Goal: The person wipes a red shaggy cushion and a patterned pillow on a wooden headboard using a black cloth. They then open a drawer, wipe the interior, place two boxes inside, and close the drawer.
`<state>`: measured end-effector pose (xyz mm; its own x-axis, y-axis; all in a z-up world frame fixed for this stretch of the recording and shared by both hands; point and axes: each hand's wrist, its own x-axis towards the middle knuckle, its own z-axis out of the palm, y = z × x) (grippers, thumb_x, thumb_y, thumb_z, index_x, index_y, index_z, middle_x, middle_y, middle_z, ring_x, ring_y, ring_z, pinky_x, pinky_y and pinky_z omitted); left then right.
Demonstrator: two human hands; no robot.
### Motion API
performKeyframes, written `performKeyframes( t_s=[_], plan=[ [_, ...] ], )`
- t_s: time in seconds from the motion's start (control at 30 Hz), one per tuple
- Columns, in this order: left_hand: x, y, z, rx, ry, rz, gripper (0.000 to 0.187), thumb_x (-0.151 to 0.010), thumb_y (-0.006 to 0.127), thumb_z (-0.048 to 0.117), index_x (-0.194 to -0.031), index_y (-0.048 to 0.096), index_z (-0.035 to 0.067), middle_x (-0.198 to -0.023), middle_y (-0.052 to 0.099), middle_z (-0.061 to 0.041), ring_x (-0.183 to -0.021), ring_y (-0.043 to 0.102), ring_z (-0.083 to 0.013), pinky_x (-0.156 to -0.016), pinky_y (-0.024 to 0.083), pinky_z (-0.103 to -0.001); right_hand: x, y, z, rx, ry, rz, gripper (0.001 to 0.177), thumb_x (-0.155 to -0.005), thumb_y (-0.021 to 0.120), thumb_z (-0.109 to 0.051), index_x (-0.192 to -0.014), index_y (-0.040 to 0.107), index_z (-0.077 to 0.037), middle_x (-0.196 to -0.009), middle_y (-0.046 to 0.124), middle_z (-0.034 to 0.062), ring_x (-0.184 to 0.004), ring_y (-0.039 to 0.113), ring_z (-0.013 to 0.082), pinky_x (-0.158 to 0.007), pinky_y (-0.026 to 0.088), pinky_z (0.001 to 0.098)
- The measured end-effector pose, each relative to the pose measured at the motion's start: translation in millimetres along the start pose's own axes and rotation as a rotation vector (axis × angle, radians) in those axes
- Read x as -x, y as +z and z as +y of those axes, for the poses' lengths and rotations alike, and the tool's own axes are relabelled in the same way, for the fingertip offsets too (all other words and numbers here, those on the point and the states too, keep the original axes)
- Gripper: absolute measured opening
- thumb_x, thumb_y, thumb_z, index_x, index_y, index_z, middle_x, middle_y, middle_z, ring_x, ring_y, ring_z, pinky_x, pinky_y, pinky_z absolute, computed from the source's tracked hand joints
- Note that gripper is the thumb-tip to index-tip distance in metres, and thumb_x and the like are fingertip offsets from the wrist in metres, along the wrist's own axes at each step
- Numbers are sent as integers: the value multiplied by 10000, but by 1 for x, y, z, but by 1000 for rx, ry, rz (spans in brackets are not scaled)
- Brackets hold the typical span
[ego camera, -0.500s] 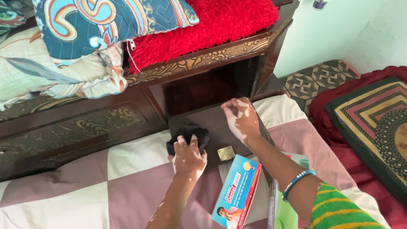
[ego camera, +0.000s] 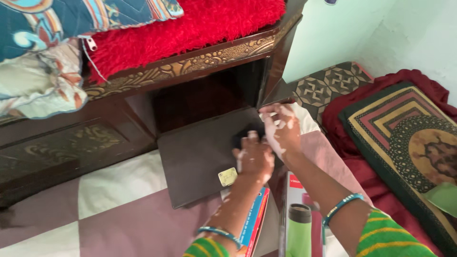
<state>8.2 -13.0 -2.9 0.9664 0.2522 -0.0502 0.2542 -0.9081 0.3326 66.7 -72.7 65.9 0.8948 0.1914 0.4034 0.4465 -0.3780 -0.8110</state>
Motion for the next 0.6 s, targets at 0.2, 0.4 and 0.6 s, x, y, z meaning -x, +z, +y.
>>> performKeyframes(
  t_s=[0.2, 0.4, 0.6],
  plan=[
    [-17, 10, 37, 355, 185, 142, 572, -901, 640, 342, -1406, 554, 87, -1505, 407, -167, -1372, 362, -345, -1045, 336, -645, -14, -16, 0, -21, -6, 190, 106, -933, 672, -81, -1004, 739, -41, -1004, 693, 56, -862, 682, 143, -725, 537, 295],
    [5, -30, -53, 113, 73, 413, 550, -801, 719, 297, -1340, 635, 231, -1429, 494, -146, -1329, 420, -328, -1013, 343, -615, -7, 1, 12, -183, 242, -198, 85, -859, 738, -118, -929, 760, -74, -846, 729, 12, -715, 643, 109, -613, 523, 273],
    [49, -57, -142, 61, -225, 357, 487, -859, 732, 316, -1331, 624, 262, -1335, 519, -75, -1286, 460, -276, -1001, 391, -559, 18, 36, 42, 75, 370, -657, 204, -723, 880, -151, -838, 732, -69, -741, 726, 29, -613, 655, 125, -587, 551, 276]
  ],
)
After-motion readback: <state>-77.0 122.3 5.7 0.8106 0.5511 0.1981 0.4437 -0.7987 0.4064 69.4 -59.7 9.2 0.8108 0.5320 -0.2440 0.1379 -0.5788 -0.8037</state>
